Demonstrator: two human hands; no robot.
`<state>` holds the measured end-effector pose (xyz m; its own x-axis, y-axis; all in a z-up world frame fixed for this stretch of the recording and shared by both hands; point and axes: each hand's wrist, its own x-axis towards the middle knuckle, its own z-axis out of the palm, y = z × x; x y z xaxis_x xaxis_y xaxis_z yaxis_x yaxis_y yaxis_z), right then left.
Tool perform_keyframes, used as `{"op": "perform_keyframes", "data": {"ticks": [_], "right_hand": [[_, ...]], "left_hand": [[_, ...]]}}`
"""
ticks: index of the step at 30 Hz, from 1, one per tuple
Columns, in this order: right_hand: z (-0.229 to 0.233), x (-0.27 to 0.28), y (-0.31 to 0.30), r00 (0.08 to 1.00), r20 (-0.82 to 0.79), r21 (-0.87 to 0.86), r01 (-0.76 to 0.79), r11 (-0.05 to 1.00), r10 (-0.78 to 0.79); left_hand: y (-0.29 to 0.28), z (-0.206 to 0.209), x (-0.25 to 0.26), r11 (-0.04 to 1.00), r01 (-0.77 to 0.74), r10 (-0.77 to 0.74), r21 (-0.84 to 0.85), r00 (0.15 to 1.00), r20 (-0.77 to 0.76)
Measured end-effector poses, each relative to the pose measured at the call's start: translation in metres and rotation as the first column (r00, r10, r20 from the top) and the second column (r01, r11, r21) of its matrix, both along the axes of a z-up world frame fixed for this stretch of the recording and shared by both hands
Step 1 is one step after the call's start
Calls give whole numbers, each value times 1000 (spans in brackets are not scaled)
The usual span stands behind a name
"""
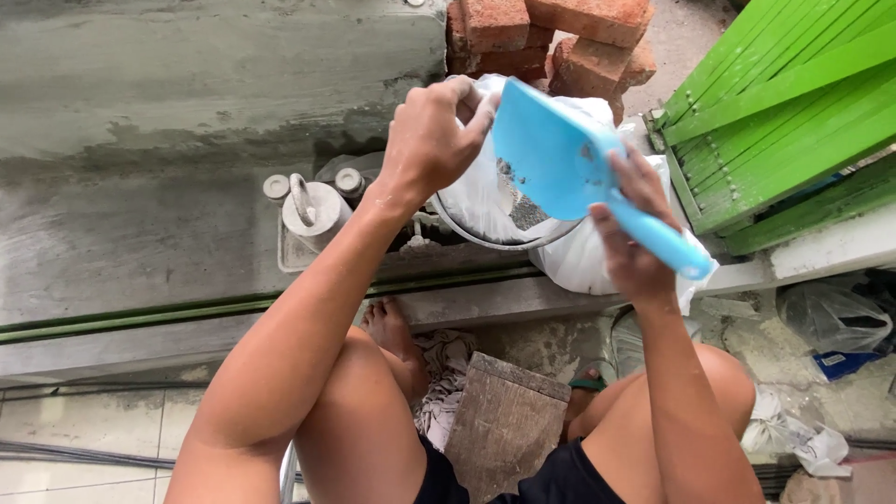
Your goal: Scooping grey construction powder from a plastic bag into a container using a small hand scoop.
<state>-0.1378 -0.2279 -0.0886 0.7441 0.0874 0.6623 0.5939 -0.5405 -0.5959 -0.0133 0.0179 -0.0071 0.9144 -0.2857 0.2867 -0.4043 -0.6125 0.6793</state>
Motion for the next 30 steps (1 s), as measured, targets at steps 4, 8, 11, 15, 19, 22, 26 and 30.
{"op": "perform_keyframes", "data": {"ticks": [4,8,11,15,19,22,26,30], "right_hand": [[-6,-8,-19,957,-174,837,18,547,233],[19,-31,-53,955,-267,959,250,133,127],[9,-43,-95,940,-340,938,336,81,31],[-25,-68,-145,859,-487,822,511,249,-157],[-49,-90,-168,771,-549,682,636,360,-323],[-59,-95,-164,722,-593,575,690,440,-357],[-73,-89,-158,664,-590,322,715,621,-459],[-55,-85,-161,814,-382,28,483,875,-437]], "left_hand": [[-1,4,2,998,-60,63,-22,958,278],[-23,28,-23,985,145,-71,-94,838,541],[-58,34,-41,933,356,-267,-51,781,564],[-118,6,-56,851,522,-486,53,745,457],[-184,-35,-61,748,624,-660,226,660,359],[-229,-70,-50,687,536,-711,490,633,306],[-277,-108,-21,505,288,-695,814,695,185],[-290,-150,21,465,249,-628,850,769,119]]}}
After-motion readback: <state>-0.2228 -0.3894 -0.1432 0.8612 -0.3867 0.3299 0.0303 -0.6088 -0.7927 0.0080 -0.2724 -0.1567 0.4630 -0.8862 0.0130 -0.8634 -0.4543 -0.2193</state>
